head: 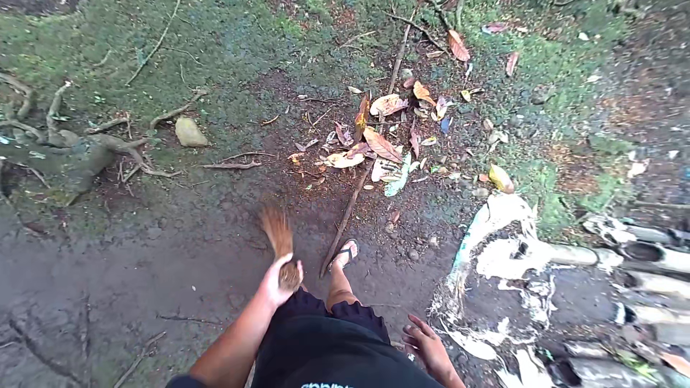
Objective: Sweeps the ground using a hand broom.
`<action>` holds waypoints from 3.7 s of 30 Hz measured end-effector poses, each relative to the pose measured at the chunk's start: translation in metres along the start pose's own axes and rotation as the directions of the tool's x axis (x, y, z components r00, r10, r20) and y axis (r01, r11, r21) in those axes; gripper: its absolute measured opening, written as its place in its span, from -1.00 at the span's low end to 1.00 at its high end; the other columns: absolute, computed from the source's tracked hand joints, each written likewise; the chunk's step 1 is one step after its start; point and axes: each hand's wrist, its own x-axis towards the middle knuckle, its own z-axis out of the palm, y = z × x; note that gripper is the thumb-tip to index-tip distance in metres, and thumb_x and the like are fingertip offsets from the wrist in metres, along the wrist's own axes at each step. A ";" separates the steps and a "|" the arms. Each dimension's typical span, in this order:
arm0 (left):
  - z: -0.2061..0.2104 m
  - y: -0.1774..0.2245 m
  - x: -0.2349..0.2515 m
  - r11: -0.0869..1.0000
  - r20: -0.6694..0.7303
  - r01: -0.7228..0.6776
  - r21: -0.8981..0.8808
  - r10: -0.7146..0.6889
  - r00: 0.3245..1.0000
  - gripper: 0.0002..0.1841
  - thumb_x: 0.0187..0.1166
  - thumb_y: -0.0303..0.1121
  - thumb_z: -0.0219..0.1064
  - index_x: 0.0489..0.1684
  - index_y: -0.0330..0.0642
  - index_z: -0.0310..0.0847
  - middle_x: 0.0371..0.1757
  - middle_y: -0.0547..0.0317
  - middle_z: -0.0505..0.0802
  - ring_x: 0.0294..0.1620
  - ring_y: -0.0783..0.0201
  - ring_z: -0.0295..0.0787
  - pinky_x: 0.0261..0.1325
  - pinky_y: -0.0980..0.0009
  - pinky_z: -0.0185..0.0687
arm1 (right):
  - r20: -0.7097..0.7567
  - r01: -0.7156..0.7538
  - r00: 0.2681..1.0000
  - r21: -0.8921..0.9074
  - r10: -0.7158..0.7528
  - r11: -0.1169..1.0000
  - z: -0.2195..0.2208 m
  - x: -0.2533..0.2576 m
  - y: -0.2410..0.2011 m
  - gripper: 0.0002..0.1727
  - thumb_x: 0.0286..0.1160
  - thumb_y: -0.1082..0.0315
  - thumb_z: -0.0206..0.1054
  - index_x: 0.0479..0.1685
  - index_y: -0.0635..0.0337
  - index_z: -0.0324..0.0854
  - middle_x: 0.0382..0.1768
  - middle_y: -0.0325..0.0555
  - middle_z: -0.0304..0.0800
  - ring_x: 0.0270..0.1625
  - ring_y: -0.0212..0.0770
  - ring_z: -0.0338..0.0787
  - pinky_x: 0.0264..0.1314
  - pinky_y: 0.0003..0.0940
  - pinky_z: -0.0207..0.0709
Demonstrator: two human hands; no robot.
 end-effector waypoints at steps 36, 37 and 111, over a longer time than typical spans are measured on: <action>0.147 -0.047 0.083 0.691 0.477 -0.124 0.712 -0.346 0.808 -0.02 0.59 -0.34 0.26 0.93 0.40 -0.44 -0.02 -0.03 0.73 -0.34 0.18 0.74 -0.32 0.27 0.74 | 0.020 -0.015 1.000 -0.042 0.016 0.999 -0.064 0.025 0.006 -0.47 0.74 0.41 0.18 0.69 0.16 0.31 0.10 0.20 0.70 -0.15 -0.09 0.79 -0.12 -0.18 0.70; 0.136 -0.046 0.066 0.674 0.498 -0.142 0.725 -0.371 0.784 0.01 0.54 -0.34 0.30 0.93 0.40 -0.41 0.01 -0.06 0.75 -0.35 0.17 0.75 -0.35 0.24 0.75 | 0.031 -0.002 1.000 -0.050 0.003 0.999 -0.060 0.028 0.001 -0.47 0.74 0.40 0.18 0.68 0.15 0.32 0.12 0.21 0.70 -0.12 -0.06 0.80 -0.10 -0.14 0.70; 0.140 0.061 -0.007 0.766 0.396 -0.010 0.643 -0.321 0.860 0.07 0.48 -0.37 0.35 0.92 0.44 -0.45 -0.04 -0.02 0.73 -0.36 0.15 0.77 -0.38 0.23 0.78 | -0.020 -0.017 1.000 0.003 0.017 1.000 0.025 -0.003 -0.121 -0.51 0.76 0.39 0.17 0.65 0.16 0.36 0.08 0.16 0.72 -0.19 -0.13 0.79 -0.19 -0.25 0.68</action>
